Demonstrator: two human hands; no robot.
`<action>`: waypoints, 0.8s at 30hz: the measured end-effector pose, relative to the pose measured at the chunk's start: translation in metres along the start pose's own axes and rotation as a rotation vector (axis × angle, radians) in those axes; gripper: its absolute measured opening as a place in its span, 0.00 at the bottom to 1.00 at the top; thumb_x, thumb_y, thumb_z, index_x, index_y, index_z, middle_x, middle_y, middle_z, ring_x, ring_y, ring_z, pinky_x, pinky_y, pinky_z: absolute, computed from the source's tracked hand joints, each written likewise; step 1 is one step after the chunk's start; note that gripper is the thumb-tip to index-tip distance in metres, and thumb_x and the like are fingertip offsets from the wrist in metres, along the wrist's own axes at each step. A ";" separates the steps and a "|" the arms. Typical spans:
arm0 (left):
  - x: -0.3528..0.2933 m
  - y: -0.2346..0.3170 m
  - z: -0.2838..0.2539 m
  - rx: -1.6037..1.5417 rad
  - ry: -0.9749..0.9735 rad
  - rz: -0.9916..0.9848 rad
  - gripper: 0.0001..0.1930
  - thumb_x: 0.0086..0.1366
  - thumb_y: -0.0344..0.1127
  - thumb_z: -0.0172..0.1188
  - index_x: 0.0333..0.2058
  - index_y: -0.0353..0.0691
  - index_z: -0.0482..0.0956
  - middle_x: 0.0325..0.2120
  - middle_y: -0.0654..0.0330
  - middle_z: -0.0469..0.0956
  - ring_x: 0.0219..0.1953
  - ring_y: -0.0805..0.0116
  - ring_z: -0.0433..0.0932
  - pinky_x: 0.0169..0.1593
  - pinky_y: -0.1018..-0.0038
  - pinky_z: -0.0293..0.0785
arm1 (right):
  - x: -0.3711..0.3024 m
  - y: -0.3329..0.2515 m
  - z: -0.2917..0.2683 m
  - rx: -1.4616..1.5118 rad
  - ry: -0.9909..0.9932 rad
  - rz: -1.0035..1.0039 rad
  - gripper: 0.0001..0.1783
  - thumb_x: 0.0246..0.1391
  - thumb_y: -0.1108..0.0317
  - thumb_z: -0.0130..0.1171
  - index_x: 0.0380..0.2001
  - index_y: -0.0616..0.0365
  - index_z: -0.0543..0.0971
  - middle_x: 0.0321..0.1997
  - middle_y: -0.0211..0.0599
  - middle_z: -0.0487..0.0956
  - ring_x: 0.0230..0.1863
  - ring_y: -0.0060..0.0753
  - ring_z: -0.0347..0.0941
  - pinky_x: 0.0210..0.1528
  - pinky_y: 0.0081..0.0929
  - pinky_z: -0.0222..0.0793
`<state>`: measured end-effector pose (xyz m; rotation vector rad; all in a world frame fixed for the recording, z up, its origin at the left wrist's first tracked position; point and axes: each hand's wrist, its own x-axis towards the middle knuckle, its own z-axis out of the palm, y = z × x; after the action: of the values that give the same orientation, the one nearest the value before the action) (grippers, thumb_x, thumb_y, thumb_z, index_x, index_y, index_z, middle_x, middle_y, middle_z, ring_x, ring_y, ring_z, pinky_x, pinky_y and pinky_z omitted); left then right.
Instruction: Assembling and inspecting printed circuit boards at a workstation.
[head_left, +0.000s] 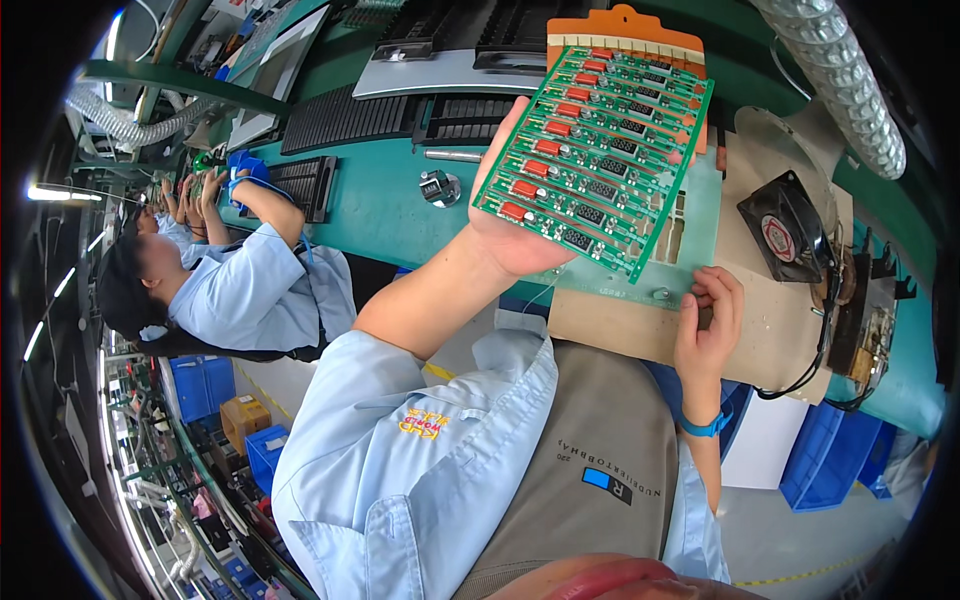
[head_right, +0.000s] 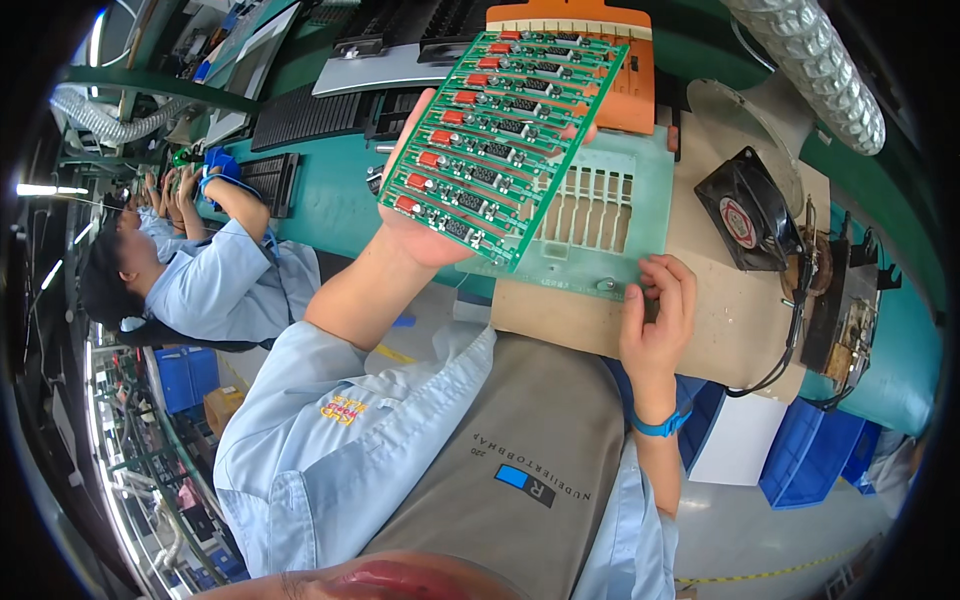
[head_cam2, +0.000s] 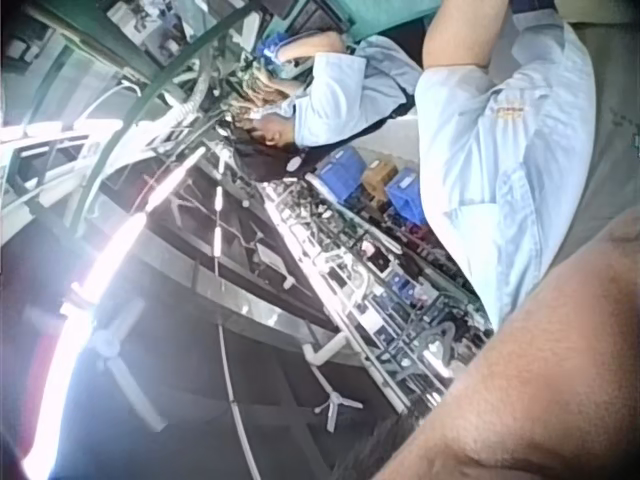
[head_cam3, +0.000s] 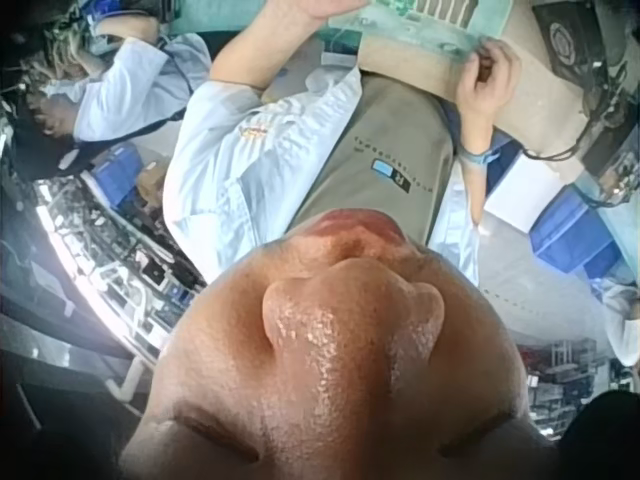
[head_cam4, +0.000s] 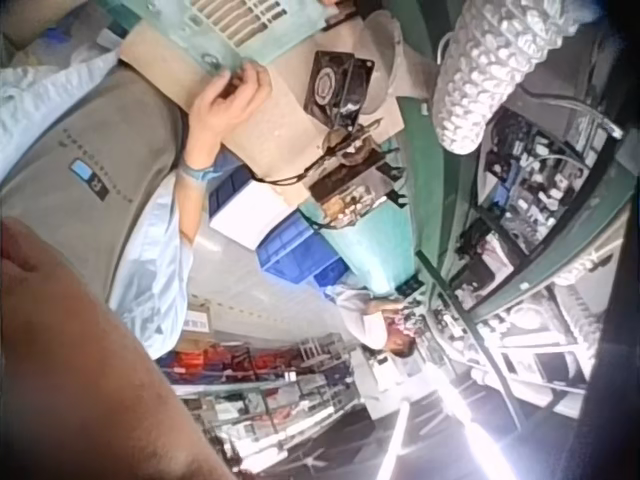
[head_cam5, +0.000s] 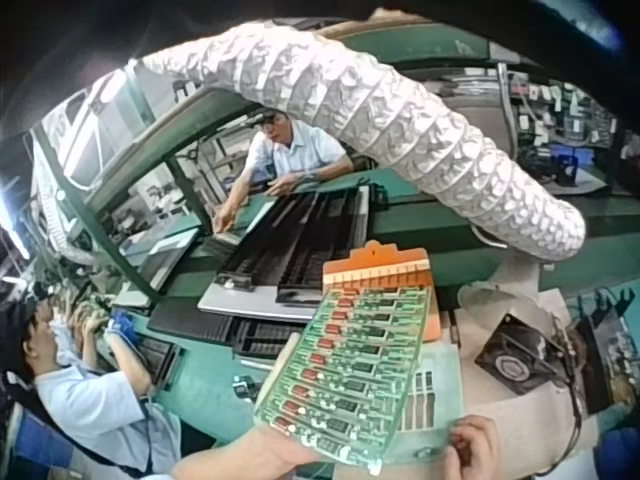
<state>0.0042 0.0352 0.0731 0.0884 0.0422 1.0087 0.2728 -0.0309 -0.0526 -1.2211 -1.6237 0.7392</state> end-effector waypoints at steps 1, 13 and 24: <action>-0.001 -0.001 -0.002 0.005 0.006 0.011 0.36 0.80 0.61 0.43 0.77 0.46 0.62 0.77 0.48 0.62 0.74 0.48 0.67 0.74 0.50 0.66 | 0.000 0.000 0.000 -0.003 0.000 0.000 0.17 0.59 0.82 0.60 0.52 0.64 0.80 0.60 0.44 0.76 0.48 0.37 0.74 0.49 0.28 0.75; -0.026 0.032 -0.060 0.084 0.000 0.156 0.31 0.80 0.57 0.49 0.68 0.38 0.73 0.64 0.46 0.79 0.58 0.47 0.84 0.64 0.49 0.78 | 0.000 0.001 0.002 -0.006 0.005 -0.027 0.17 0.58 0.82 0.60 0.51 0.63 0.80 0.59 0.45 0.77 0.48 0.38 0.75 0.50 0.29 0.75; -0.034 0.016 -0.012 0.190 0.102 0.222 0.29 0.77 0.57 0.51 0.63 0.40 0.79 0.59 0.50 0.84 0.56 0.50 0.85 0.63 0.54 0.77 | 0.000 0.001 0.000 -0.012 0.001 -0.031 0.18 0.57 0.84 0.58 0.51 0.62 0.80 0.59 0.45 0.77 0.49 0.39 0.75 0.49 0.29 0.75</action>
<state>-0.0283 0.0149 0.0625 0.2189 0.2259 1.2292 0.2729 -0.0310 -0.0535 -1.2018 -1.6451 0.7098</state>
